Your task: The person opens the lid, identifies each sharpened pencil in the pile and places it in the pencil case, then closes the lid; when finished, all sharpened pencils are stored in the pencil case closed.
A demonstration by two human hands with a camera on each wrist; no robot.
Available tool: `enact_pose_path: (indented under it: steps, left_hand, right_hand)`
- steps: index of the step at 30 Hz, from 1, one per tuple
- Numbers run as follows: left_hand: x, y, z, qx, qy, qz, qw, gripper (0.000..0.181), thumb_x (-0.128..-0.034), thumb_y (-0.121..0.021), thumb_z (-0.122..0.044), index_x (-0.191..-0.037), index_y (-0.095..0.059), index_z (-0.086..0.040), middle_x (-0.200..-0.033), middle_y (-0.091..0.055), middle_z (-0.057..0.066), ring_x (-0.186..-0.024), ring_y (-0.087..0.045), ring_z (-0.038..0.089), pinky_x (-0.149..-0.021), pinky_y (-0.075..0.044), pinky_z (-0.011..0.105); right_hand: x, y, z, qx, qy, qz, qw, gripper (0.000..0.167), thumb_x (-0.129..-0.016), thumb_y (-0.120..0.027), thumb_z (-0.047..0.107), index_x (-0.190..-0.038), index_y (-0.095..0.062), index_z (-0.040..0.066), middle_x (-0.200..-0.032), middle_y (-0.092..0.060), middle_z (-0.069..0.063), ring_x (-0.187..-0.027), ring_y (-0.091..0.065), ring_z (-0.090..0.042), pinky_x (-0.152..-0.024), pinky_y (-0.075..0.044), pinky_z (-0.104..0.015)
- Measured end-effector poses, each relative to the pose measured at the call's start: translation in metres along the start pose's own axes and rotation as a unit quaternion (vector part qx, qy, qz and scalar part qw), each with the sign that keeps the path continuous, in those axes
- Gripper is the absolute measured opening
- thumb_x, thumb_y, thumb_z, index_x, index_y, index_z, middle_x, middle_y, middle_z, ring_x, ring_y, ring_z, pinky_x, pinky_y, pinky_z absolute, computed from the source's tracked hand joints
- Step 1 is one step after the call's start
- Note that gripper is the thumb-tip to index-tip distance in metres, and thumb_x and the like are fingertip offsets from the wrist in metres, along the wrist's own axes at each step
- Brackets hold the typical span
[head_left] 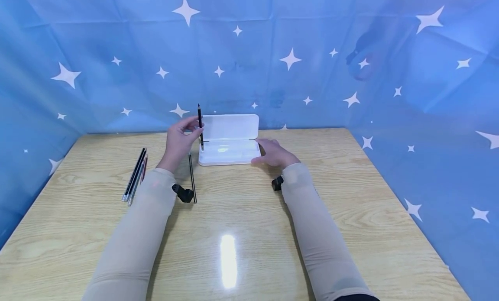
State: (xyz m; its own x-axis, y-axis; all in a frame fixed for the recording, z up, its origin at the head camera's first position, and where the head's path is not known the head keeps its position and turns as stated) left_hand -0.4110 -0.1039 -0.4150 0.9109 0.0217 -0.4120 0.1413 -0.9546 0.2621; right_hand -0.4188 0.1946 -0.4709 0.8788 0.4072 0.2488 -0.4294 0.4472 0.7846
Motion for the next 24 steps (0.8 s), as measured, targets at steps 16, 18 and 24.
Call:
enact_pose_path:
  steps: [16,18,24]
  left_hand:
    - [0.001,-0.012,0.017,-0.039,0.006,0.047,0.9981,0.032,-0.0980,-0.069,-0.011,-0.130,-0.070,-0.006,-0.109,-0.072,0.015,-0.090,-0.059,0.018,-0.067,-0.046,0.020]
    - [0.002,-0.014,0.017,-0.043,0.013,0.055,0.9975,0.032,-0.0983,-0.069,-0.012,-0.130,-0.070,-0.007,-0.109,-0.072,0.014,-0.088,-0.059,0.018,-0.064,-0.045,0.020]
    - [0.000,-0.021,0.013,-0.081,0.024,0.084,0.9929,0.033,-0.0991,-0.068,-0.014,-0.131,-0.070,-0.010,-0.110,-0.072,0.011,-0.092,-0.061,0.021,-0.066,-0.047,0.024]
  right_hand:
    - [0.000,0.001,0.003,0.002,0.000,-0.001,1.0000,0.086,-0.096,-0.070,0.041,-0.163,-0.022,0.019,-0.166,-0.024,-0.008,-0.153,-0.013,-0.033,-0.121,-0.022,-0.054]
    - [0.000,0.001,0.003,0.000,-0.001,-0.001,1.0000,0.086,-0.096,-0.071,0.041,-0.163,-0.022,0.020,-0.166,-0.024,-0.008,-0.153,-0.013,-0.033,-0.121,-0.023,-0.054]
    - [-0.002,0.000,0.000,0.002,-0.004,-0.005,1.0000,0.085,-0.096,-0.071,0.042,-0.163,-0.023,0.021,-0.166,-0.025,-0.007,-0.153,-0.014,-0.033,-0.120,-0.023,-0.054]
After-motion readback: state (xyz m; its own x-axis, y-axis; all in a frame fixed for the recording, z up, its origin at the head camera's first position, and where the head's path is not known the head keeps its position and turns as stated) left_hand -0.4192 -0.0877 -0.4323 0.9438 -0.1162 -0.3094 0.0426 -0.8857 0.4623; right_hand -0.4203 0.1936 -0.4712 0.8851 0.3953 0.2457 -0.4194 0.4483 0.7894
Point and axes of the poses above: each hand's wrist, its own x-axis away from the middle knuckle, its own y-axis out of the back of the hand, z = x × y, the point moved 6 cm from there along -x, towards the middle knuckle
